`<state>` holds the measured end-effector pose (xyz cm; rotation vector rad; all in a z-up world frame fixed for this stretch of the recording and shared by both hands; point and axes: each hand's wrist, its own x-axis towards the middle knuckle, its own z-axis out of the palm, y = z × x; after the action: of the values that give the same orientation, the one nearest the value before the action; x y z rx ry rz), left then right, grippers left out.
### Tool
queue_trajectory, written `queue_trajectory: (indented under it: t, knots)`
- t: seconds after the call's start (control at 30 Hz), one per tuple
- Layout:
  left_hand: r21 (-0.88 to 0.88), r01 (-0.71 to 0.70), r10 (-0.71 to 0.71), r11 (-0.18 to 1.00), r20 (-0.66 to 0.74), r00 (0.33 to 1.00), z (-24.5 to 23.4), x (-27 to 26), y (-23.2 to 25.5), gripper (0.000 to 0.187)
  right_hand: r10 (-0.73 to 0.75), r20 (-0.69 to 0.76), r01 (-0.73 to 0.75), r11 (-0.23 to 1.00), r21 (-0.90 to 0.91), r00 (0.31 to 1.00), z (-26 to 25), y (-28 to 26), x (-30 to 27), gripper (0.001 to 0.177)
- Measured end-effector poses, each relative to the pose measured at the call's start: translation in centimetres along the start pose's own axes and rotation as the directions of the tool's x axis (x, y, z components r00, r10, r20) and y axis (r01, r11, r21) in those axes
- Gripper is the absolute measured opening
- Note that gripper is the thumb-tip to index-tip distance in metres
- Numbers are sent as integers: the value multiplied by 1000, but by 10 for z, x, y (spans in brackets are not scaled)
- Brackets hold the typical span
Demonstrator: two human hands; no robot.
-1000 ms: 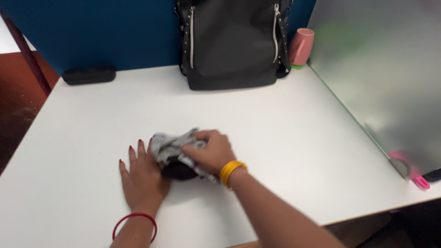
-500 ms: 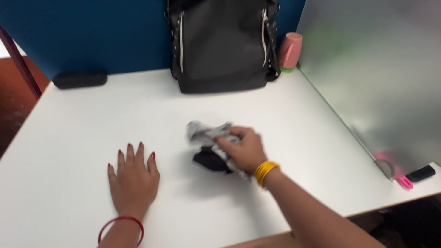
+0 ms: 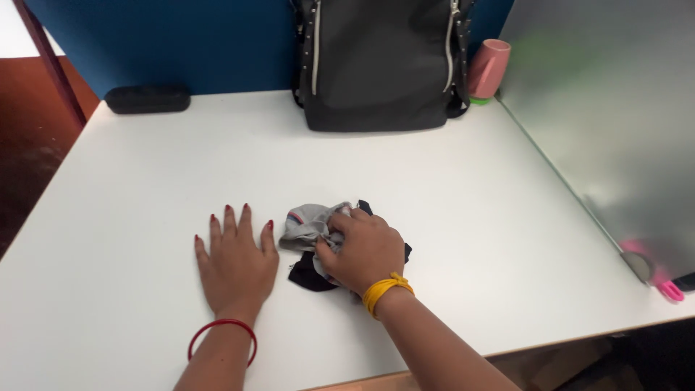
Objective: Cleaning a white desk surface with a cloth.
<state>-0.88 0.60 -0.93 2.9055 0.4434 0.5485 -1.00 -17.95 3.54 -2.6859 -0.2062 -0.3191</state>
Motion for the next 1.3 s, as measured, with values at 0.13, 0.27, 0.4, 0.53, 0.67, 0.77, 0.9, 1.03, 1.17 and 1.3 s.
queue_trajectory:
  t: [0.13, 0.27, 0.4, 0.53, 0.67, 0.77, 0.9, 1.03, 1.17, 1.3]
  knots:
    - [5, 8, -9, 1000, 11, 1000, -2, 2, 0, 60, 87, -39, -82, 989, 126, 995, 1, -15, 8, 36]
    - [-6, 17, -17, 1000, 13, 1000, -2, 0, 5, 62, 196, -62, -188, 976, 110, 979, 11, -27, 5, 36]
    - [-27, 24, -24, 999, 16, 1000, -1, 2, 1, 61, 193, -115, -182, 978, 100, 974, 17, -42, 10, 36]
    - [-55, 34, -32, 998, 33, 999, -8, 0, 7, 62, 260, -70, -239, 946, 219, 963, 20, -32, 21, 38]
    - [-47, 52, -50, 997, 45, 998, -11, 2, 6, 64, -28, -32, 25, 994, -108, 999, 16, -46, 18, 37]
    - [-61, 55, -52, 997, 55, 997, -9, 0, 4, 65, -65, -14, 61, 977, -206, 998, 23, -49, 14, 37]
    - [-83, 69, -63, 994, 71, 995, -11, 1, 7, 65, -202, -13, 192, 949, -251, 979, 21, -45, 23, 35]
    - [-89, 77, -70, 993, 76, 995, -9, 0, 7, 60, -195, 8, 191, 954, -232, 981, 26, -51, 22, 36]
    - [-83, 49, -48, 995, 12, 999, 4, -1, 1, 54, -24, -31, 21, 995, -96, 999, 32, -58, 25, 38]
    - [-123, 26, -29, 992, -20, 999, -7, 2, 9, 53, 79, -29, -71, 973, 218, 996, 32, -18, 59, 40]
